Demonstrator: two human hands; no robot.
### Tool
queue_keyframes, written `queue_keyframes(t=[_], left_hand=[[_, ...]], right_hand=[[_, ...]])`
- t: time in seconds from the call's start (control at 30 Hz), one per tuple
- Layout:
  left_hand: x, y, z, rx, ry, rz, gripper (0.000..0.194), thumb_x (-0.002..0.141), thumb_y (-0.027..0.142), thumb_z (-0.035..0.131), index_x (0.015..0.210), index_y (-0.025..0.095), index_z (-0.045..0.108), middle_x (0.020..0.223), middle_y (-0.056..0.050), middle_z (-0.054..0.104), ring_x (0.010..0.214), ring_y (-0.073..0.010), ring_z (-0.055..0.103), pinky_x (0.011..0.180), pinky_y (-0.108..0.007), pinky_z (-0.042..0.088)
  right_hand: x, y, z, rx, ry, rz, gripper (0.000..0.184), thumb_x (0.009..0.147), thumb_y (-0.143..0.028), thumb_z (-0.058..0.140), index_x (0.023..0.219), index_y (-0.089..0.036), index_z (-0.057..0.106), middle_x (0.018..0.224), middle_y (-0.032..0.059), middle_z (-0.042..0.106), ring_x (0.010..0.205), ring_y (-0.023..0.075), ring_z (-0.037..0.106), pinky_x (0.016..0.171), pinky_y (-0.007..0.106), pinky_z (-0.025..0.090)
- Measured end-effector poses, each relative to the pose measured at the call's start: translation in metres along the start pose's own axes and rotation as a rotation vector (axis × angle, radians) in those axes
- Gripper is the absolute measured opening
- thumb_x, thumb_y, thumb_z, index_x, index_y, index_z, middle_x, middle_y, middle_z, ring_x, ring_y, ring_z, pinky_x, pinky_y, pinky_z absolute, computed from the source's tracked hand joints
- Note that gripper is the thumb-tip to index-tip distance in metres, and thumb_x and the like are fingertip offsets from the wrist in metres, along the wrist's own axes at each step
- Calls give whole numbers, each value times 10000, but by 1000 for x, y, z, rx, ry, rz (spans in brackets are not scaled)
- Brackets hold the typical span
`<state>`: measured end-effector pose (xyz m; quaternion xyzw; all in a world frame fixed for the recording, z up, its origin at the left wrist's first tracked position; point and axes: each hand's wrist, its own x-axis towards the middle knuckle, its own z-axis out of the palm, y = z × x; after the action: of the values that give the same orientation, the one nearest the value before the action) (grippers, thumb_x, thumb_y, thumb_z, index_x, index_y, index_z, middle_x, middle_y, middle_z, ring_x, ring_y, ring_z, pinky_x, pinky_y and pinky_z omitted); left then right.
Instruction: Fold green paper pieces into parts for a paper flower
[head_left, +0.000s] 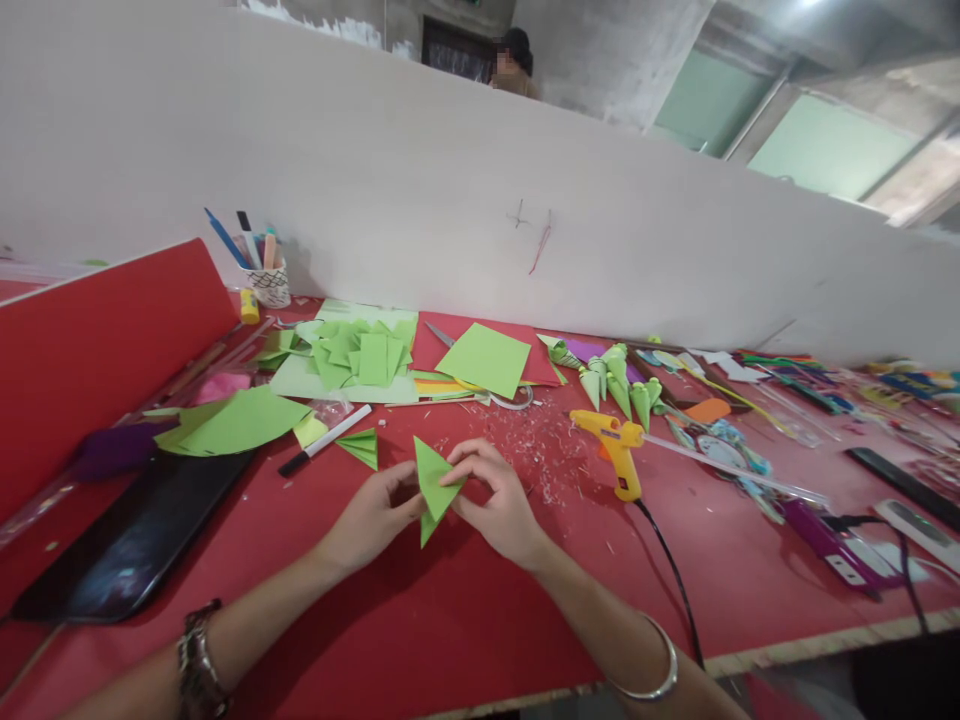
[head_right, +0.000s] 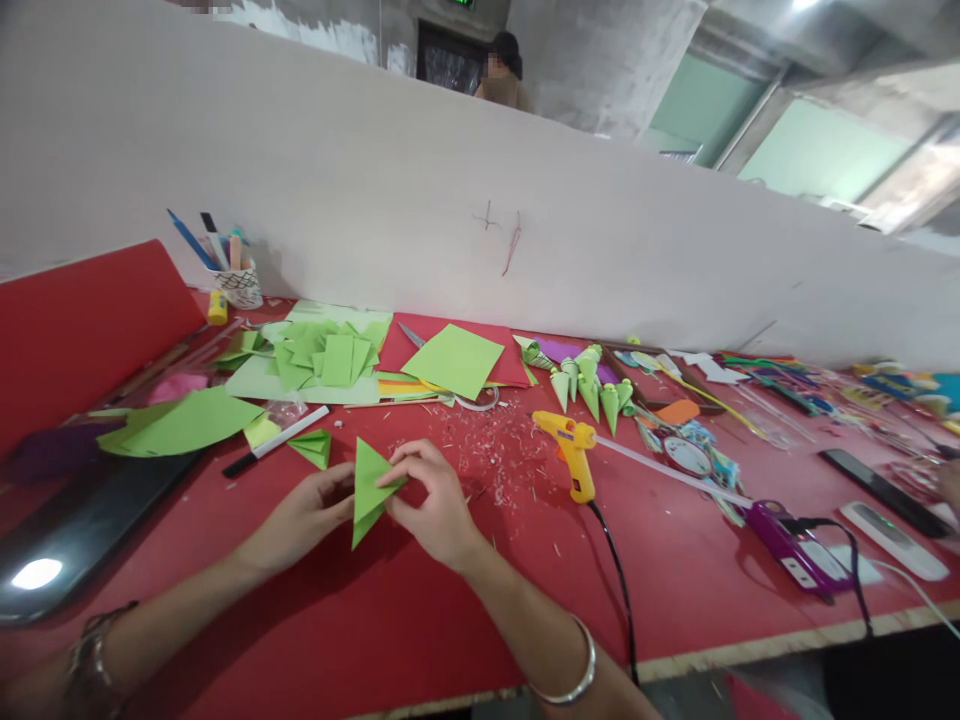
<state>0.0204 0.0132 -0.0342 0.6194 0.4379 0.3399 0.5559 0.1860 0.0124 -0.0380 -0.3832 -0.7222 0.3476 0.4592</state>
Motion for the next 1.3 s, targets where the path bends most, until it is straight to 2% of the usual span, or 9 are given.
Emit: queue_keyframes(t=[0.2,0.33,0.43,0.53,0.73,0.9,1.03,1.17,1.3], left_hand=[[0,1,-2,56,9,79,251,739,290,527,938,156,603,835,-41,636,817,-198,556,726,-281,437],[-1,0,-2,151,42,88,192,742,280,504,822,144,613,677,-17,601,675,-168,539,698,-273,436],[-1,0,-2,160,48,86,185,749,267,479,805,143,604,647,-6,589,611,-152,523,672,-262,441],[-1,3,-2,174,51,83,202,744,286,489,820,143,610,709,-22,621,656,-167,541,692,-265,445],[-2,3,0,125,42,85,276,743,306,489,943,154,605,910,-51,649,801,-193,569,748,-272,443],[-1,-2,-1,175,59,55,248,764,311,470,892,142,599,788,-33,635,736,-178,560,733,-273,448],[-1,-2,-1,84,28,67,248,777,305,472,940,156,583,861,-42,633,797,-177,562,770,-274,438],[0,-2,0,45,10,56,238,777,311,474,925,156,578,846,-37,631,799,-176,562,736,-264,441],[0,-3,0,91,19,72,231,771,338,468,796,139,584,725,-19,605,697,-162,545,643,-248,438]], right_hand=[[0,-5,-1,-34,-30,-2,263,704,-128,563,946,-231,568,961,36,505,883,157,510,790,308,425],[-1,0,-1,59,-59,37,418,707,-220,609,1107,-244,491,1021,47,490,933,169,494,828,323,417],[0,3,-1,151,-52,62,403,766,-284,557,1157,-241,471,995,48,487,926,161,493,824,313,420],[0,1,0,52,-45,80,314,800,-250,512,1114,-250,525,949,34,494,882,145,493,813,302,417],[0,-3,4,-54,-62,122,340,785,-219,526,1125,-212,520,928,41,499,843,147,496,774,289,428],[-1,-3,4,-129,-67,73,324,789,-201,513,1113,-214,519,934,49,497,865,162,489,784,301,423],[-3,-3,4,-183,-29,11,312,777,-187,522,1087,-217,509,974,58,495,882,170,486,781,304,420],[-2,-5,4,-239,42,-11,161,741,-179,560,900,-201,545,913,47,498,835,167,487,737,295,416],[-1,-5,3,-224,-36,-6,35,776,-164,516,751,-183,532,738,7,492,702,129,477,637,243,403]])
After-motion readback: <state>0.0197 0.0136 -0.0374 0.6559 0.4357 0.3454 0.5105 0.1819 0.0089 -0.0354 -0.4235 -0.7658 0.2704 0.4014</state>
